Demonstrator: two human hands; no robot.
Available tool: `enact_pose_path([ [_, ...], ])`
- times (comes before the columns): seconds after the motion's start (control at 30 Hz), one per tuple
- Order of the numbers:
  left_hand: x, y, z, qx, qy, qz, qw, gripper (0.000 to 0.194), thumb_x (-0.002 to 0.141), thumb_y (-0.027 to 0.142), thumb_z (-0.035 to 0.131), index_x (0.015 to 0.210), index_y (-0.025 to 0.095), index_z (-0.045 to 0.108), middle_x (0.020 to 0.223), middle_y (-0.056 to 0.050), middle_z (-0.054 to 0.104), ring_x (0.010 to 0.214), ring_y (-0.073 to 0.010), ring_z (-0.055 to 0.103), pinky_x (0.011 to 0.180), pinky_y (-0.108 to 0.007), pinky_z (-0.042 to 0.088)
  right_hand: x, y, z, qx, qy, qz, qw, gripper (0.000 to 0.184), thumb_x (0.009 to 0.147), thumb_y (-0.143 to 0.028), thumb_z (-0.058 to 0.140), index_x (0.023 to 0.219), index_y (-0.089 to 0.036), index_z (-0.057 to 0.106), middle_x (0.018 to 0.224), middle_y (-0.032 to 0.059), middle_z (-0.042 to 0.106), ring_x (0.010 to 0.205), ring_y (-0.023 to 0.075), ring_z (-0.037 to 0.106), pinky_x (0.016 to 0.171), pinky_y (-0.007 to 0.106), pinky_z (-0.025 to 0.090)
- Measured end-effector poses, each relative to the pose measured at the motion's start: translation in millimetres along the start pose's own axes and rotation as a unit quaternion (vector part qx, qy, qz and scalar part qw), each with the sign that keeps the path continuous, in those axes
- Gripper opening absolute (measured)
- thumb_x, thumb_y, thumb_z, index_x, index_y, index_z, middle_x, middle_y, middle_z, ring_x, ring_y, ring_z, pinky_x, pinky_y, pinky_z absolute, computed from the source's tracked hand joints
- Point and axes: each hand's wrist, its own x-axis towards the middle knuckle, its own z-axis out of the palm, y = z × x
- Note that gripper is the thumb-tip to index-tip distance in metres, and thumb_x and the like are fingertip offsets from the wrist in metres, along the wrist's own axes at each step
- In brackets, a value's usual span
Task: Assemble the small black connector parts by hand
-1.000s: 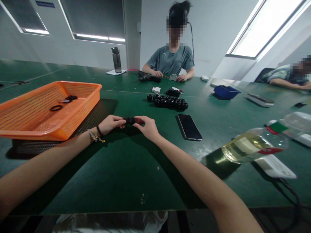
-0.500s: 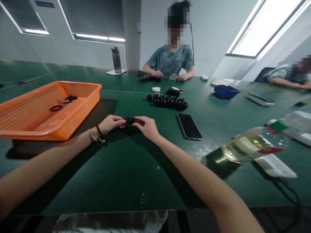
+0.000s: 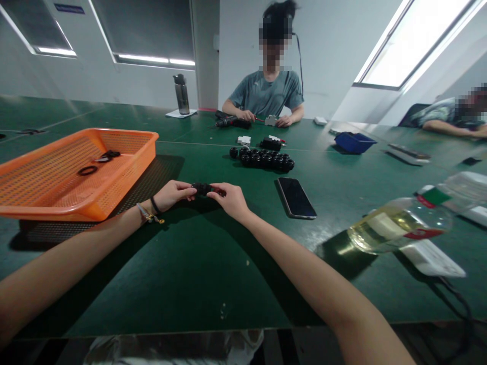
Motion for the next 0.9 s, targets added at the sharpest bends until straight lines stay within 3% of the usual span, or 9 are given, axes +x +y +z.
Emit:
enact_pose_path([
  [0.23,0.0,0.6,-0.1,0.004,0.004,-0.006,1.0,0.023,0.058,0.033,0.061,0.052,0.012,0.057,0.05,0.002,0.053,0.048,-0.0063,0.044,0.051,-0.02,0.034,-0.3,-1.7,-0.5,0.015,-0.015,-0.023,0.999,0.03,0.071,-0.02,0.058,0.1,-0.018,0.061,0.087,0.0046,0.066,0.073,0.0136,0.059,0.065,0.028,0.048],
  [0.5,0.6,-1.9,-0.5,0.0,-0.005,0.001,1.0,0.025,0.058,0.036,0.063,0.052,0.012,0.056,0.05,0.003,0.053,0.049,-0.0066,0.044,0.051,-0.02,0.034,-0.6,-0.9,3.4,0.07,-0.008,0.008,0.998,0.038,0.069,-0.015,0.058,0.106,-0.014,0.054,0.081,0.0042,0.065,0.072,0.0124,0.06,0.068,0.027,0.048],
  [0.9,-1.3,-0.2,-0.7,-0.004,0.002,-0.012,1.0,0.024,0.059,0.034,0.061,0.053,0.012,0.056,0.047,0.003,0.051,0.047,-0.0058,0.044,0.05,-0.019,0.033,-1.0,-1.6,3.0,0.062,-0.021,0.004,0.998,0.028,0.07,-0.016,0.057,0.098,-0.017,0.057,0.081,0.0028,0.065,0.073,0.0124,0.06,0.069,0.028,0.049],
])
